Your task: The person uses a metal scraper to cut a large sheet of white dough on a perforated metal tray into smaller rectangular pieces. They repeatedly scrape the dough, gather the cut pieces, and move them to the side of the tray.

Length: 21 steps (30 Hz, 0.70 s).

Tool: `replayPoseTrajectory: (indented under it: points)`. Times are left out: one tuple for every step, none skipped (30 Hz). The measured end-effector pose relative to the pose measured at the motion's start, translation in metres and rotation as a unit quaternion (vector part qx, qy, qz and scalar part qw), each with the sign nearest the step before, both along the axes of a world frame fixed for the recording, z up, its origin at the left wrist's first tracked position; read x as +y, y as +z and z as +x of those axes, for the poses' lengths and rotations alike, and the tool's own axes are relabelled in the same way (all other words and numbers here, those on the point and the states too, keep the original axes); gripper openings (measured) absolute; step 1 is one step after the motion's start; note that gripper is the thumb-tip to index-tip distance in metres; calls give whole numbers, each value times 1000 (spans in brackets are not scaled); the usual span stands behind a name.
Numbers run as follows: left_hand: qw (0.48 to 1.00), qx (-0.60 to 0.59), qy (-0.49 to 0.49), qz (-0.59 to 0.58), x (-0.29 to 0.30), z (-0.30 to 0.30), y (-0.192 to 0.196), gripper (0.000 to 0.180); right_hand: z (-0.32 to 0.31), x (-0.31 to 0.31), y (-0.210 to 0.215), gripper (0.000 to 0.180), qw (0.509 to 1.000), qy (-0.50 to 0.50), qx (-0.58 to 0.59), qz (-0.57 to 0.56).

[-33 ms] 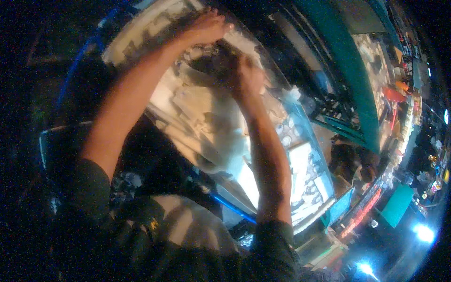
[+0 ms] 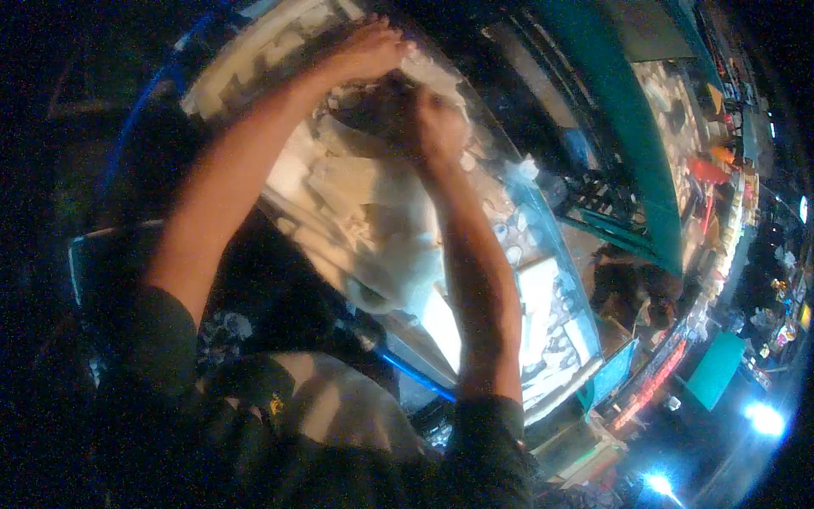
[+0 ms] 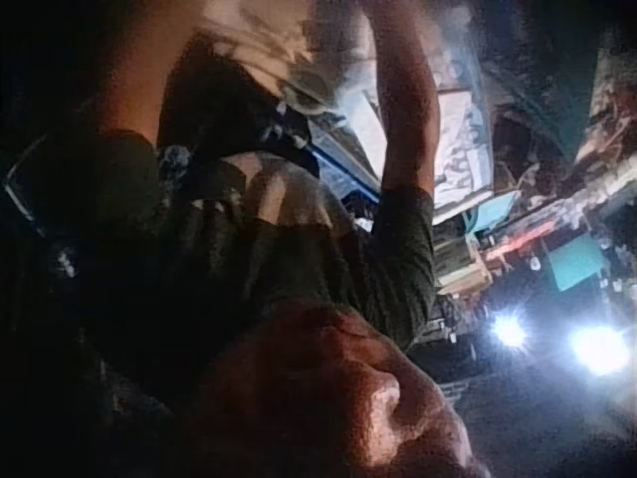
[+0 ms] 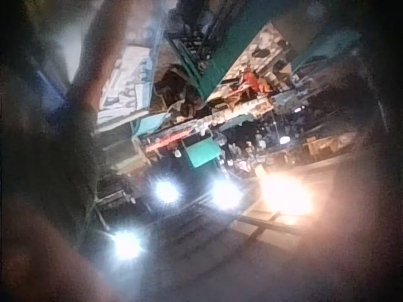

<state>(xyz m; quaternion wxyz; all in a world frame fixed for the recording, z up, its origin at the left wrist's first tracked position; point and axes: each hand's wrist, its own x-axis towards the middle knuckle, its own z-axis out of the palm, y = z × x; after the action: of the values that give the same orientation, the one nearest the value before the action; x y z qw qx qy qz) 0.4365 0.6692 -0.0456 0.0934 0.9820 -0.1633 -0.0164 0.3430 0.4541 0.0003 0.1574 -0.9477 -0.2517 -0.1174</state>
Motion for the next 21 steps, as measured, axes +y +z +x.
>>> replayPoseTrajectory:
  points:
    - [995, -90, 46, 3, 12, 3, -23, 65, 16, 28, 1, 20, 1000, 16, -17, 22]
    - [998, -55, 29, -8, 16, 7, -29, 57, 17, 45, 4, 20, 999, 22, -26, 39]
    - [1000, -25, 16, -10, 26, 15, -23, 49, 15, 60, 16, 21, 1000, 9, 6, 29]
    - [1000, 9, -3, -20, 29, 21, -13, 42, 12, 71, 30, 22, 999, -11, 42, 10]
    - [991, 123, -46, 26, 2, 15, 44, 38, 12, 61, 36, 23, 996, -55, 75, -18]
    - [984, 154, -66, 64, -2, 11, 61, 39, 6, 60, 34, 24, 997, -53, 60, -6]
    - [974, 181, -90, 100, -6, 16, 75, 40, 0, 53, 25, 25, 998, -55, 42, 1]
    - [961, 214, -106, 137, 0, 21, 77, 42, -1, 56, 21, 26, 998, -50, 28, 13]
    - [975, 182, -76, 99, 6, 31, 68, 43, 7, 63, 21, 28, 998, -42, 48, -18]
    - [985, 155, -30, 63, 27, 43, 35, 44, 9, 82, 20, 28, 998, -31, 51, -12]
    - [992, 120, 12, 26, 44, 58, 7, 47, 12, 97, 25, 28, 998, -24, 48, -10]
    - [994, 107, 37, 1, 46, 64, 0, 47, 15, 104, 26, 28, 998, -30, 50, -14]
    - [993, 102, 49, -21, 40, 63, 3, 48, 22, 107, 25, 28, 999, -18, 39, 16]
    - [992, 101, 61, -33, 39, 60, 7, 49, 30, 114, 23, 28, 998, -2, 30, 51]
    - [992, 100, 64, -46, 41, 63, 14, 50, 38, 121, 22, 28, 996, 13, 21, 86]
    - [991, 101, 65, -59, 46, 64, 20, 51, 46, 131, 19, 27, 998, 4, 30, 62]
    - [990, 103, 63, -71, 50, 63, 26, 52, 49, 140, 18, 26, 998, -5, 42, 37]
    - [989, 104, 60, -81, 53, 64, 34, 53, 49, 146, 17, 25, 998, -15, 53, 11]
    - [988, 107, 58, -93, 57, 62, 41, 54, 45, 151, 17, 22, 998, -52, 42, 21]
    - [987, 109, 52, -101, 59, 64, 52, 55, 46, 150, 22, 22, 997, -50, 45, 36]
    - [986, 113, 46, -113, 60, 60, 61, 57, 47, 148, 27, 22, 996, -49, 48, 50]
